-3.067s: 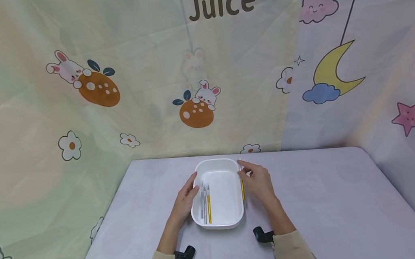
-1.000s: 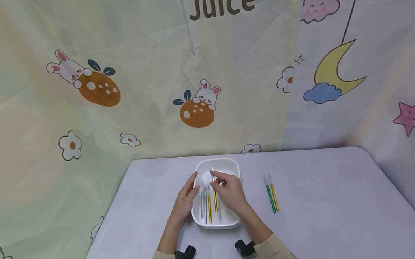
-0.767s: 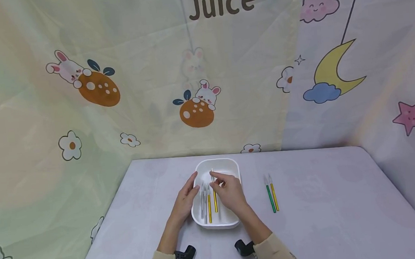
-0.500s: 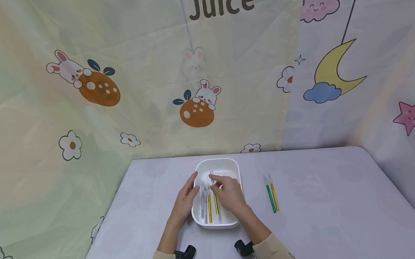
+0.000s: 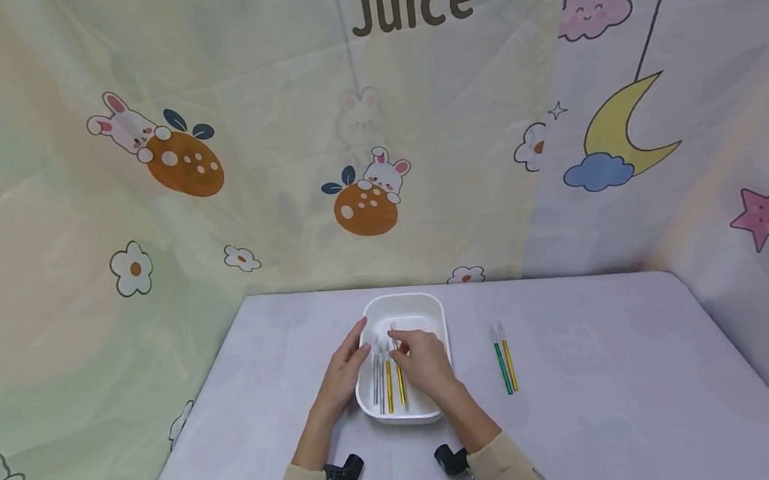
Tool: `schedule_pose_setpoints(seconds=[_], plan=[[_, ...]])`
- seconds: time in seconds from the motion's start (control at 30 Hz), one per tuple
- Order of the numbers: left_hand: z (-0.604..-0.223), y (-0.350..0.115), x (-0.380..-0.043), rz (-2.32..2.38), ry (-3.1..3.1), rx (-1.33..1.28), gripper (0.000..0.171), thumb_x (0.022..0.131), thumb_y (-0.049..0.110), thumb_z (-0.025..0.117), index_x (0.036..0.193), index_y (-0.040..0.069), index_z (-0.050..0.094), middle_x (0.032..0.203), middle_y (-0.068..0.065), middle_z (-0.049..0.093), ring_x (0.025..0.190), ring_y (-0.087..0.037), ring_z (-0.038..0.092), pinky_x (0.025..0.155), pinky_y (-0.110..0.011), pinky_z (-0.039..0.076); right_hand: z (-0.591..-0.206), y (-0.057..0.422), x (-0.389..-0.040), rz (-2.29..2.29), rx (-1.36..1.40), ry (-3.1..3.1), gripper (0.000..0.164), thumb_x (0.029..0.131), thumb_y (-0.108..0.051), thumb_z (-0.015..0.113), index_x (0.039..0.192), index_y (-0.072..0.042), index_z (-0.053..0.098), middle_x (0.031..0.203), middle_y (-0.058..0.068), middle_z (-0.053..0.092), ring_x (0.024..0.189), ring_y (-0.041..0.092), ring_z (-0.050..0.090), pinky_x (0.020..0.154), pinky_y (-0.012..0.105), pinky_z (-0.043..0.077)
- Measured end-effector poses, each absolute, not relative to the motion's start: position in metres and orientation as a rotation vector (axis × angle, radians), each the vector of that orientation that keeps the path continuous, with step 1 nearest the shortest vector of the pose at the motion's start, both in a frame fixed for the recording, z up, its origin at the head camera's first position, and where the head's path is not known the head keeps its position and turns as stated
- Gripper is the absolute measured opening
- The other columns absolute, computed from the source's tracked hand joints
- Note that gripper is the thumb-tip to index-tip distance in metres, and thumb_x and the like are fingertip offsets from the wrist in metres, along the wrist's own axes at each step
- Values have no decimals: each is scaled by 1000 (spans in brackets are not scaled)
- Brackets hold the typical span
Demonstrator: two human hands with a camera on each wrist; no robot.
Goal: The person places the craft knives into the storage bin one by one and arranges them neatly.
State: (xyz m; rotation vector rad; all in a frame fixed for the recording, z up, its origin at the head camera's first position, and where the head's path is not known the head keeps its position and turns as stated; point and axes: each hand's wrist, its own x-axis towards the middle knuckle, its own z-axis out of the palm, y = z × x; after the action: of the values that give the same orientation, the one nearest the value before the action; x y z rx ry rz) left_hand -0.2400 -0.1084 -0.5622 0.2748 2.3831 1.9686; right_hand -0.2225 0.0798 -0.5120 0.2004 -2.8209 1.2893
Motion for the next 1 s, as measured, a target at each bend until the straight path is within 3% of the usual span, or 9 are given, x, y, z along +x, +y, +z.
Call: schedule_pose_setpoints(seconds=[0.33, 1.0], plan=[[-563, -108, -241, 1963, 2386, 261, 52, 110, 25, 52, 161, 30, 40, 170, 3, 32, 160, -23, 25, 132, -47, 19, -514, 78, -224, 1190, 244, -2913, 41, 91, -14, 80, 131, -12, 73, 85, 1, 72, 63, 11, 56, 52, 22, 48], [-563, -107, -241, 1957, 2402, 275, 53, 110, 24, 52, 162, 25, 40, 170, 3, 33, 160, -23, 25, 131, -47, 21, -515, 75, -226, 1126, 251, -3024, 39, 89, -11, 81, 127, -6, 75, 74, -1, 66, 62, 12, 58, 54, 22, 48]])
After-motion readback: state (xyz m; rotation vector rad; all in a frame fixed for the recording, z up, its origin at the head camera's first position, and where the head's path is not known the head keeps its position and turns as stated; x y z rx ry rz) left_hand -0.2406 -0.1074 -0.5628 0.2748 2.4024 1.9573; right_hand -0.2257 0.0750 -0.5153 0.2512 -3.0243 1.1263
